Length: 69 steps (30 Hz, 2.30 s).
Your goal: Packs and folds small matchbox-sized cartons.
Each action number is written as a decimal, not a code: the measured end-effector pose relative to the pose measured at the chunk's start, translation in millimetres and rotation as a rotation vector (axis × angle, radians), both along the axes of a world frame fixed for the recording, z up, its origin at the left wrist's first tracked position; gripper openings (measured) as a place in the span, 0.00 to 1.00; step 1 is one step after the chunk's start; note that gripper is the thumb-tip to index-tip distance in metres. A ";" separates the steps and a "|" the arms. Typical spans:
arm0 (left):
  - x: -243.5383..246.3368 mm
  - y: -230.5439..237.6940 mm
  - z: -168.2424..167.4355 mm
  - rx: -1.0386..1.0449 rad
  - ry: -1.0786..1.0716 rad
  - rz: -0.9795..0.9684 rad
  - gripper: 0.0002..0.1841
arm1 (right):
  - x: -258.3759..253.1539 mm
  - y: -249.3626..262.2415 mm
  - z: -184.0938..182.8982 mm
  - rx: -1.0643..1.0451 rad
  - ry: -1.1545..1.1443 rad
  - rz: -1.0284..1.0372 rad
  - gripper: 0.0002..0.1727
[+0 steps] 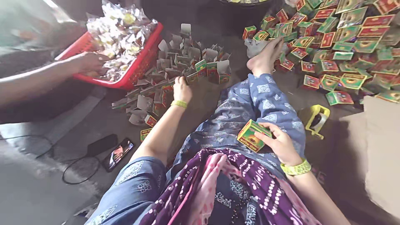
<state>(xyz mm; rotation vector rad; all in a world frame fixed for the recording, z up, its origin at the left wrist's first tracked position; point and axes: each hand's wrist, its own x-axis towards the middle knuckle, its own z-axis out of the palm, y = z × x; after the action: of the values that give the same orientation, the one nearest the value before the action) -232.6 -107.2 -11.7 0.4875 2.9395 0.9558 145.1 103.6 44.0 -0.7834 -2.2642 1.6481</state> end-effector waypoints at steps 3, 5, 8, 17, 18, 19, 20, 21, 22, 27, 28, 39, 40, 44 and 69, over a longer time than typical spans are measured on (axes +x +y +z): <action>-31.7 -25.6 -4.1 -0.149 -0.023 0.001 0.29 | -1.2 10.5 7.8 0.041 -0.114 0.102 0.29; -44.7 -31.7 -8.0 -0.224 -0.014 -0.043 0.22 | -4.4 19.9 18.6 -0.009 -0.198 0.159 0.30; -54.0 -33.9 -8.9 -0.357 -0.019 -0.093 0.19 | -14.9 34.6 37.2 -0.123 -0.376 0.263 0.34; -11.4 -29.1 2.1 -0.169 0.182 -0.197 0.18 | -95.5 154.1 129.3 0.136 -0.127 -0.230 0.27; -1.8 -27.6 4.2 -0.095 0.223 -0.224 0.18 | -105.2 169.2 144.5 0.055 0.097 -0.410 0.30; 9.3 -25.4 8.0 -0.019 0.254 -0.254 0.18 | -112.2 180.4 159.6 -0.018 0.277 -0.532 0.31; 20.8 -22.3 13.4 0.055 0.285 -0.284 0.18 | -115.9 186.3 172.7 -0.083 0.397 -0.595 0.32; 32.2 -18.3 19.5 0.133 0.319 -0.313 0.18 | -117.0 184.9 181.0 -0.117 0.452 -0.610 0.31; 42.6 -14.5 24.7 0.216 0.346 -0.346 0.17 | -116.4 177.3 182.3 -0.120 0.447 -0.580 0.29; 89.5 14.0 46.5 0.699 0.391 -0.666 0.11 | -95.6 99.5 125.9 -0.062 0.098 -0.107 0.30; 98.9 20.5 52.2 0.762 0.352 -0.743 0.10 | -89.8 84.5 112.4 -0.068 0.067 -0.007 0.34; 202.4 85.5 75.1 1.168 -0.639 -1.202 0.18 | 15.8 33.9 50.1 -0.272 0.218 0.592 0.32; 208.8 89.0 73.4 1.157 -0.737 -1.147 0.23 | 24.7 33.6 45.0 -0.257 0.243 0.522 0.33; 227.6 95.0 49.0 0.990 -1.032 -1.058 0.52 | 46.2 22.6 25.4 -0.093 0.294 0.080 0.33; 228.4 101.7 3.1 0.741 -0.551 -0.954 0.38 | 115.1 126.2 -94.8 0.262 -0.874 -0.483 0.27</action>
<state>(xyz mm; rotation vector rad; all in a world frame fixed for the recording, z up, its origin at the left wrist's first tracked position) -4.2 -5.4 -8.6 1.2122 1.4780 1.5731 260.2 229.8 -50.7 -2.0617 -2.3825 0.8296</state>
